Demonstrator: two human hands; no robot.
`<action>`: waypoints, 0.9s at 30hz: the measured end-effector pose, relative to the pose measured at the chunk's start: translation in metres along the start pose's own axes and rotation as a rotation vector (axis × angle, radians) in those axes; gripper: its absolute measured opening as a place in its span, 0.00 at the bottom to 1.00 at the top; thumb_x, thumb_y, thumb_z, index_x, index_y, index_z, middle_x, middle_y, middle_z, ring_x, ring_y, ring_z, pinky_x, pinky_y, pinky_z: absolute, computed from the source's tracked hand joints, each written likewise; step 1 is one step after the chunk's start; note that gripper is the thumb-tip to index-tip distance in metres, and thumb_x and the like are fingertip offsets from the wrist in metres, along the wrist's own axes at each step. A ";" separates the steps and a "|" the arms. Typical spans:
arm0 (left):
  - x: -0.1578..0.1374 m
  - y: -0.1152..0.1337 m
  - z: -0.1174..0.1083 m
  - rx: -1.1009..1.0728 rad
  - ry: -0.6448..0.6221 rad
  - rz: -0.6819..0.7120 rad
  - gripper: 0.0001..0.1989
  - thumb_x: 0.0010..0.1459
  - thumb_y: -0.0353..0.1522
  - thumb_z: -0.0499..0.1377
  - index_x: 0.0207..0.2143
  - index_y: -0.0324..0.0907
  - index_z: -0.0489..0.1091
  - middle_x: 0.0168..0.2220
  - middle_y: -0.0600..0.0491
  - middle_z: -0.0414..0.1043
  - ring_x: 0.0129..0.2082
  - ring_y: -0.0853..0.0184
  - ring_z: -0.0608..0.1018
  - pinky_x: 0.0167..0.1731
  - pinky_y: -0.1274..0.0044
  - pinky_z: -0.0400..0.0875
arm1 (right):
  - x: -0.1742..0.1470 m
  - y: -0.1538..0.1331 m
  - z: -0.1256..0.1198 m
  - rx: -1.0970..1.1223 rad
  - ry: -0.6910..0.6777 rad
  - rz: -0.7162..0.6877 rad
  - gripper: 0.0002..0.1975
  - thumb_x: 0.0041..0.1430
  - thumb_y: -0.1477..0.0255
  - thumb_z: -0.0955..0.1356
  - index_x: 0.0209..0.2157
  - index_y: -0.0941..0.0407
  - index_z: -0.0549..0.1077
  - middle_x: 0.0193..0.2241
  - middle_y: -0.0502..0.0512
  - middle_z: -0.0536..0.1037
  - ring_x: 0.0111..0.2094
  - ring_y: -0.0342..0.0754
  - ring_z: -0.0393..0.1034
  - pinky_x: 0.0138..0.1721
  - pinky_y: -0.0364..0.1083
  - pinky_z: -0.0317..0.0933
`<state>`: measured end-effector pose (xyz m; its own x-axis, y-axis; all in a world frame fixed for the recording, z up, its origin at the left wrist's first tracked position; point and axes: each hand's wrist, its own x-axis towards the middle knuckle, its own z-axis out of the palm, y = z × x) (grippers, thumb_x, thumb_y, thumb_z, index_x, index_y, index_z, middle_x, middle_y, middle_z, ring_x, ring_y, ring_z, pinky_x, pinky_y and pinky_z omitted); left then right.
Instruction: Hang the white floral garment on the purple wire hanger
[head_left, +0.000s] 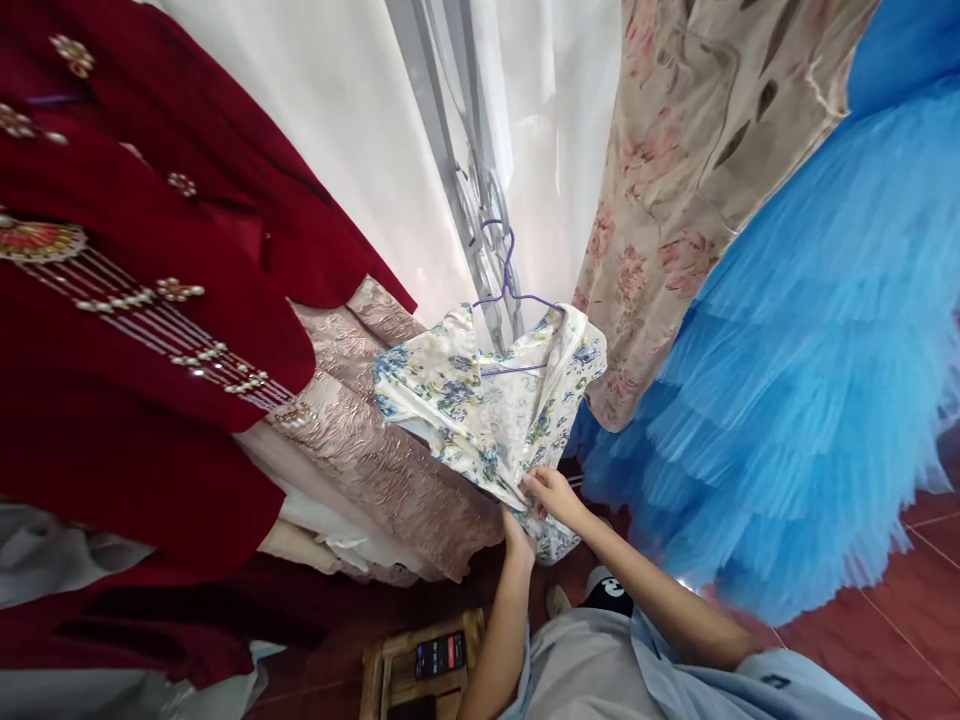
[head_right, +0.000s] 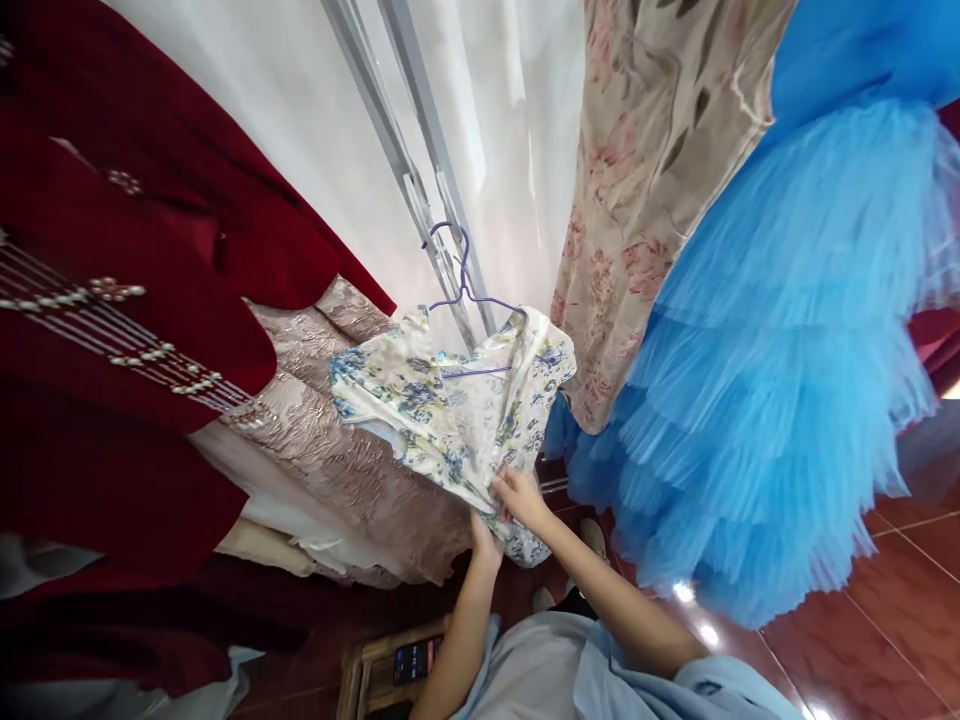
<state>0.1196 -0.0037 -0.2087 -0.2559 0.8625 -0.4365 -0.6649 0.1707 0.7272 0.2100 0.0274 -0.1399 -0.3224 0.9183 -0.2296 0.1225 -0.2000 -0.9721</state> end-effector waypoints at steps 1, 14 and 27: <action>-0.001 -0.004 -0.008 -0.004 0.022 -0.008 0.22 0.61 0.50 0.58 0.35 0.39 0.74 0.28 0.51 0.72 0.28 0.66 0.76 0.30 0.74 0.74 | -0.002 0.006 0.007 -0.002 -0.086 0.055 0.15 0.62 0.56 0.63 0.32 0.54 0.64 0.23 0.49 0.76 0.13 0.41 0.61 0.16 0.41 0.53; 0.010 -0.014 -0.009 0.161 -0.250 -0.081 0.19 0.38 0.33 0.72 0.37 0.40 0.77 0.40 0.46 0.81 0.50 0.52 0.79 0.54 0.65 0.70 | -0.008 0.017 -0.044 -0.636 0.251 -0.003 0.08 0.61 0.66 0.69 0.36 0.56 0.73 0.28 0.54 0.80 0.32 0.49 0.73 0.31 0.43 0.54; 0.025 -0.025 -0.021 0.348 -0.163 0.044 0.16 0.43 0.39 0.70 0.34 0.44 0.75 0.38 0.43 0.78 0.50 0.50 0.77 0.55 0.62 0.69 | -0.007 -0.004 -0.042 0.212 0.121 0.169 0.18 0.54 0.58 0.71 0.21 0.57 0.71 0.14 0.51 0.74 0.11 0.39 0.56 0.14 0.41 0.45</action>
<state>0.1150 0.0035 -0.2496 -0.1458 0.9322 -0.3313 -0.3709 0.2589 0.8918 0.2517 0.0361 -0.1326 -0.1984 0.8975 -0.3940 -0.0379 -0.4087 -0.9119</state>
